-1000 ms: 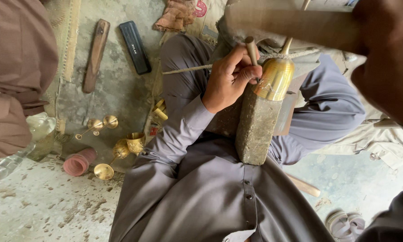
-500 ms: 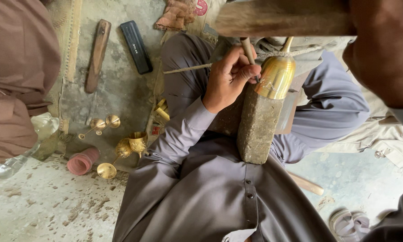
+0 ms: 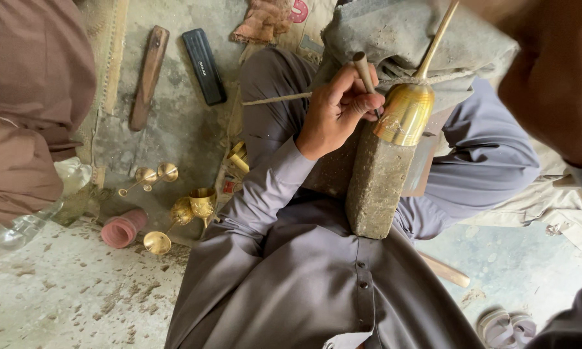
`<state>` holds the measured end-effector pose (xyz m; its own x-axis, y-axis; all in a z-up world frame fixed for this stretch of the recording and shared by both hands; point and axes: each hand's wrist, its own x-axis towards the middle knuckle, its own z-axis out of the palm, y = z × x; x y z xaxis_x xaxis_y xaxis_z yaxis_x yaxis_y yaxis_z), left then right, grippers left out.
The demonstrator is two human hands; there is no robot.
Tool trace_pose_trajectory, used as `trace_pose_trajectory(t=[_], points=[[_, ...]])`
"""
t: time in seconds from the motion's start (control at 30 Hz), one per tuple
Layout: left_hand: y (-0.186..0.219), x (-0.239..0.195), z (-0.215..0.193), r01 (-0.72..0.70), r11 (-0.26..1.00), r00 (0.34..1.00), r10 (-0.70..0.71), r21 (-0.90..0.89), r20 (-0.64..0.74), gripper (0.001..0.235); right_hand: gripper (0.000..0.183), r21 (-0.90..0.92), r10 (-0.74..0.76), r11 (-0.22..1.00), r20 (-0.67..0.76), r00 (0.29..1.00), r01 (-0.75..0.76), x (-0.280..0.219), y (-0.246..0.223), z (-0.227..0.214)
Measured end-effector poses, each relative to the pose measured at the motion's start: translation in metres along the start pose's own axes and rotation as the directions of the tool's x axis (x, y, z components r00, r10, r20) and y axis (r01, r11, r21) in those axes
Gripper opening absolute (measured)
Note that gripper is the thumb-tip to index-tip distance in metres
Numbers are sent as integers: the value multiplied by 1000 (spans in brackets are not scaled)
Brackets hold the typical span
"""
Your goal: The person sits on the floor and uses a hammer and chisel to engrave a design onto a brass object resting on a stone block. The person repeatedly strikes the chisel to create patterns on the metal surface.
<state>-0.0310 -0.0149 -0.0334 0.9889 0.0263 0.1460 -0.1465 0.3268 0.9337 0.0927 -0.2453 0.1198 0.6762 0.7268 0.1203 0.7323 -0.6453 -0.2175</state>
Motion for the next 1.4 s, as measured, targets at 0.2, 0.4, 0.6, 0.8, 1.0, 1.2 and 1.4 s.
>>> trace_pose_trajectory(t=[0.2,0.4,0.6,0.8,1.0,1.2,1.4], points=[[-1,-1,0,14,999,1000,-13,41,-10,28,35,28,-33,999,-42,999,34,-1,-15,-23],[21,-4,2,36,983,998,-27,178,-55,24,36,-223,-36,974,15,999,38,-23,-47,-64],[57,21,27,-39,933,999,27,358,39,39,38,56,133,991,-151,980,-126,-67,-7,-62],[63,40,49,-169,741,983,77,650,169,44,43,327,352,904,-202,914,-276,-122,28,-33],[63,39,51,-210,624,977,100,752,189,42,47,317,295,926,-261,919,-207,-118,39,-18],[64,36,54,-161,655,986,82,738,142,42,23,175,130,979,-171,977,-100,-78,21,-32],[65,35,55,-161,670,986,76,724,149,44,19,-317,137,939,-14,990,-134,-73,23,-41]])
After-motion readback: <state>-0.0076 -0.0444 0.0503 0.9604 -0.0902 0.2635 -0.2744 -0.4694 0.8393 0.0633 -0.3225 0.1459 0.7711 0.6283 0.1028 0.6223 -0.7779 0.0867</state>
